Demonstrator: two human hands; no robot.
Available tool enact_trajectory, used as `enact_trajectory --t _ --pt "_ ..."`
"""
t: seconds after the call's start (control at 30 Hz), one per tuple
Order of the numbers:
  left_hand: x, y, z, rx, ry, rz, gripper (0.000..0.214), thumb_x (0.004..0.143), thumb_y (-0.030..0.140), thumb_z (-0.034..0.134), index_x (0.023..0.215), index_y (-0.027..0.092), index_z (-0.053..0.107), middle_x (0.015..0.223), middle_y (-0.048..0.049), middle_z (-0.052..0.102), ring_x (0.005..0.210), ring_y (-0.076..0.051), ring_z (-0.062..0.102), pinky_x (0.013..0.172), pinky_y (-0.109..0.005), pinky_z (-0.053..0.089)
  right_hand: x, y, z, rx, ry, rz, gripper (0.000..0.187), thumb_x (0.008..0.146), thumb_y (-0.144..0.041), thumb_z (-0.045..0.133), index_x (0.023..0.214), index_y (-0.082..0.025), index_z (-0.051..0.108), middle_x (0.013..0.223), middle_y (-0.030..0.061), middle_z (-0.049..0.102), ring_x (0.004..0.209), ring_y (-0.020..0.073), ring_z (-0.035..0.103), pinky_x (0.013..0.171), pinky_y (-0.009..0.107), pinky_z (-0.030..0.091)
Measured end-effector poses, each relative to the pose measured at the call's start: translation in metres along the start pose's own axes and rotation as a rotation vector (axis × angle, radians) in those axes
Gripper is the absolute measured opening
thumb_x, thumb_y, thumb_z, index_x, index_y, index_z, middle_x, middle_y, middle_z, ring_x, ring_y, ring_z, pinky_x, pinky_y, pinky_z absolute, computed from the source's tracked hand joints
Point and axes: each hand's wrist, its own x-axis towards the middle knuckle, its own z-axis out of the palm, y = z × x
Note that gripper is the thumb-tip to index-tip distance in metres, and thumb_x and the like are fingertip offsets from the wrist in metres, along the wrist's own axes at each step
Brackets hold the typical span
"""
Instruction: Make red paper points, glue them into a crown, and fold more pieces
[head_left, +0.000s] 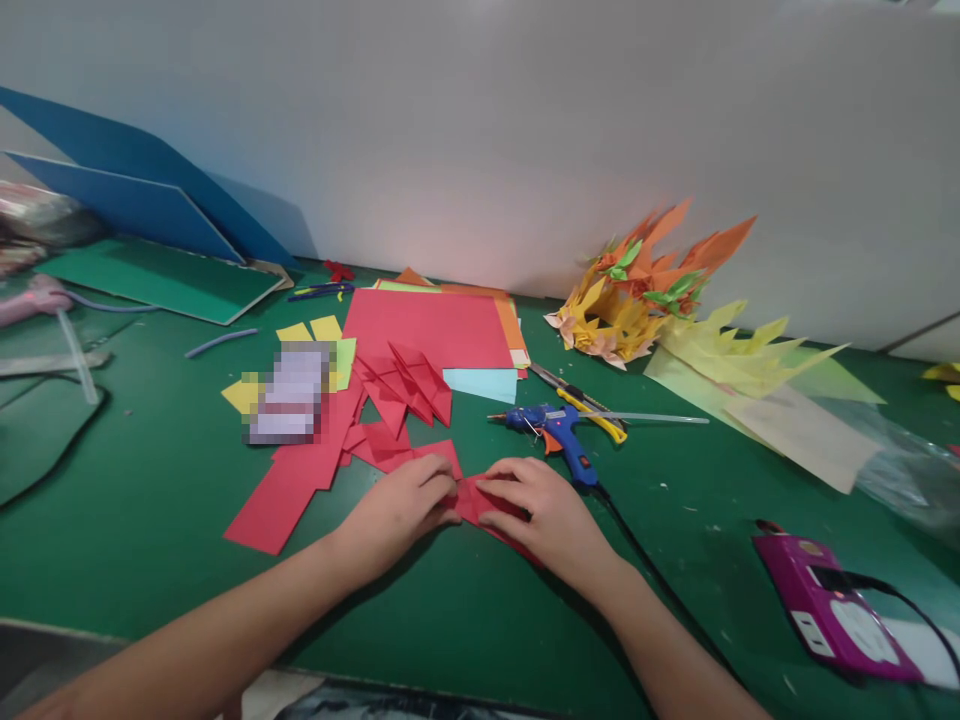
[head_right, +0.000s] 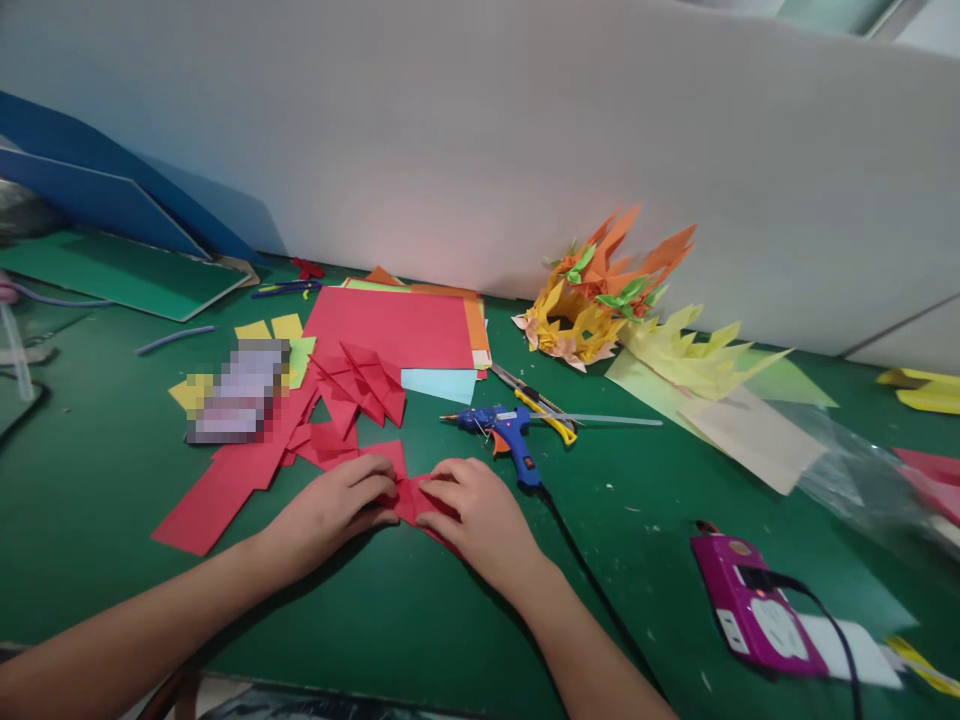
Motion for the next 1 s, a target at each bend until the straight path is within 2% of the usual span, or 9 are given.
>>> enact_trajectory --t 0.3,0.6,1.0 --pt "0.000 -0.001 0.004 0.075 0.037 0.067 0.009 0.089 0.021 0.055 0.090 0.015 0.062 0.093 -0.0066 0.066 0.084 -0.019 0.063 0.077 -0.031 0.053 0.001 -0.002 0.001 0.035 -0.026 0.033 0.016 0.081 -0.017 0.066 0.096 -0.018 0.071 0.087 0.0070 0.066 0.083 0.0205 0.062 0.076 0.034 0.051" --pt "-0.001 -0.004 0.012 0.116 0.169 0.160 0.018 0.093 0.023 0.048 0.095 0.013 0.062 0.092 -0.0072 0.067 0.083 -0.018 0.065 0.076 -0.029 0.054 0.003 0.000 0.002 0.111 -0.048 0.118 0.019 0.077 -0.015 0.070 0.095 -0.017 0.071 0.090 0.0067 0.067 0.086 0.0194 0.062 0.079 0.033 0.051" --pt "0.001 -0.005 0.018 0.174 0.201 0.200 0.019 0.094 0.023 0.046 0.096 0.012 0.061 0.088 -0.0067 0.066 0.078 -0.016 0.063 0.071 -0.027 0.054 0.006 -0.001 -0.001 0.108 -0.079 0.075 0.019 0.075 -0.011 0.070 0.094 -0.016 0.070 0.091 0.0071 0.067 0.086 0.0193 0.063 0.079 0.032 0.050"
